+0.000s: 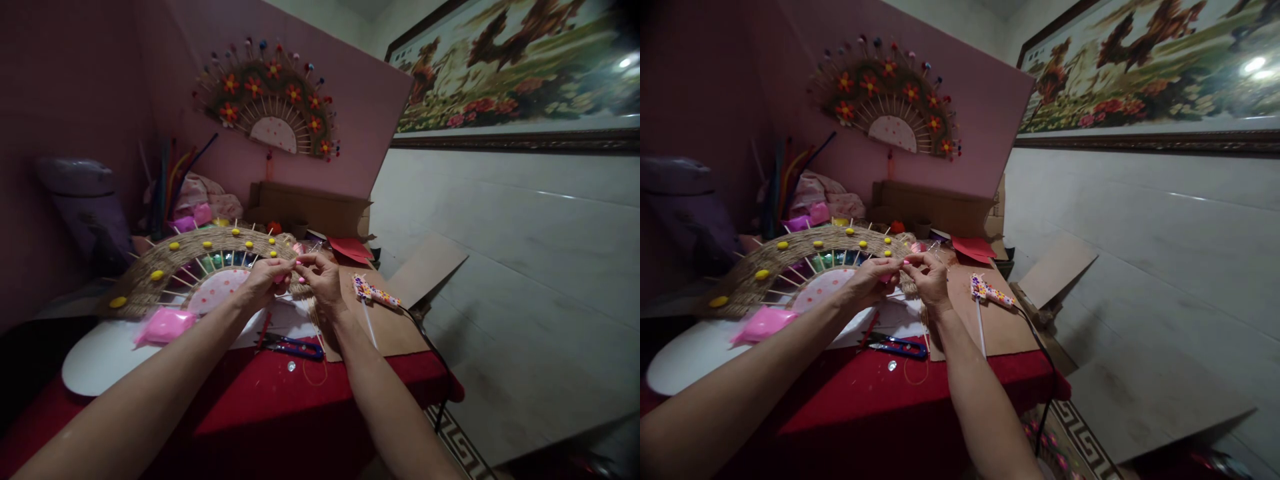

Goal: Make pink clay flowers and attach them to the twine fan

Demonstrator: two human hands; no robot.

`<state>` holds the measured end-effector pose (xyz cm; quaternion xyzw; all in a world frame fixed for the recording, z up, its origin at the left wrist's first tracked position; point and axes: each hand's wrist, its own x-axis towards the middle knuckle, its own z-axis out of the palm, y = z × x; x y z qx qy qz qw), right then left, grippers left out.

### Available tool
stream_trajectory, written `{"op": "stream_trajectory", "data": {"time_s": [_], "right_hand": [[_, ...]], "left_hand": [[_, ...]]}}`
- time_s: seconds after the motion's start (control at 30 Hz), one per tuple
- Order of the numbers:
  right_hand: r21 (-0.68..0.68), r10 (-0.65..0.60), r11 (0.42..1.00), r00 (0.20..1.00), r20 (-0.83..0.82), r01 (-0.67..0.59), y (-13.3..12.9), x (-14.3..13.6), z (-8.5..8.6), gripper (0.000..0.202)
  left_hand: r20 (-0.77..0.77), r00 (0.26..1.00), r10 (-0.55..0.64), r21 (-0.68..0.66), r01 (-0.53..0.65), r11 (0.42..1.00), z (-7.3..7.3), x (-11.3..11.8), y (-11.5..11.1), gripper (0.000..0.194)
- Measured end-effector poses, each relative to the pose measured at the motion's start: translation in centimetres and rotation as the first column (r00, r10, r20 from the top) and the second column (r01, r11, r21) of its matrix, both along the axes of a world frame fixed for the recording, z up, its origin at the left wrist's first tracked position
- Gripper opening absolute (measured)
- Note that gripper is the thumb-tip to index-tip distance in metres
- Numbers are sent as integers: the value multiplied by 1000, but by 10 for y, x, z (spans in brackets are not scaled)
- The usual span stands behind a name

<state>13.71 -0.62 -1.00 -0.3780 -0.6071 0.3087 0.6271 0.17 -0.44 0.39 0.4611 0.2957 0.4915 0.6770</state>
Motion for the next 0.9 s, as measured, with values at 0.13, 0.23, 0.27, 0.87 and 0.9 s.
{"op": "stream_trajectory", "data": {"time_s": [0.13,0.23,0.27,0.87,0.9], "right_hand": [[17,-10,1000,1000,23,10,0,1,0,27],[19,-24,1000,998,66,23,1,2,-1,26],[19,-25,1000,997,75,24,1,2,-1,26],[-23,-45,999,998,36,46,0,2,2,29],[-50,-117,992,993,36,118,0,5,3,30]], "left_hand": [[14,1000,-4,-11,4,1000,1,-1,-1,34],[18,1000,-3,-9,3,1000,0,-1,0,33],[20,1000,-1,-4,1,1000,0,-1,0,33],[32,999,-14,-16,15,1000,2,-1,0,33],[33,999,-3,-9,3,1000,2,-1,1,33]]}}
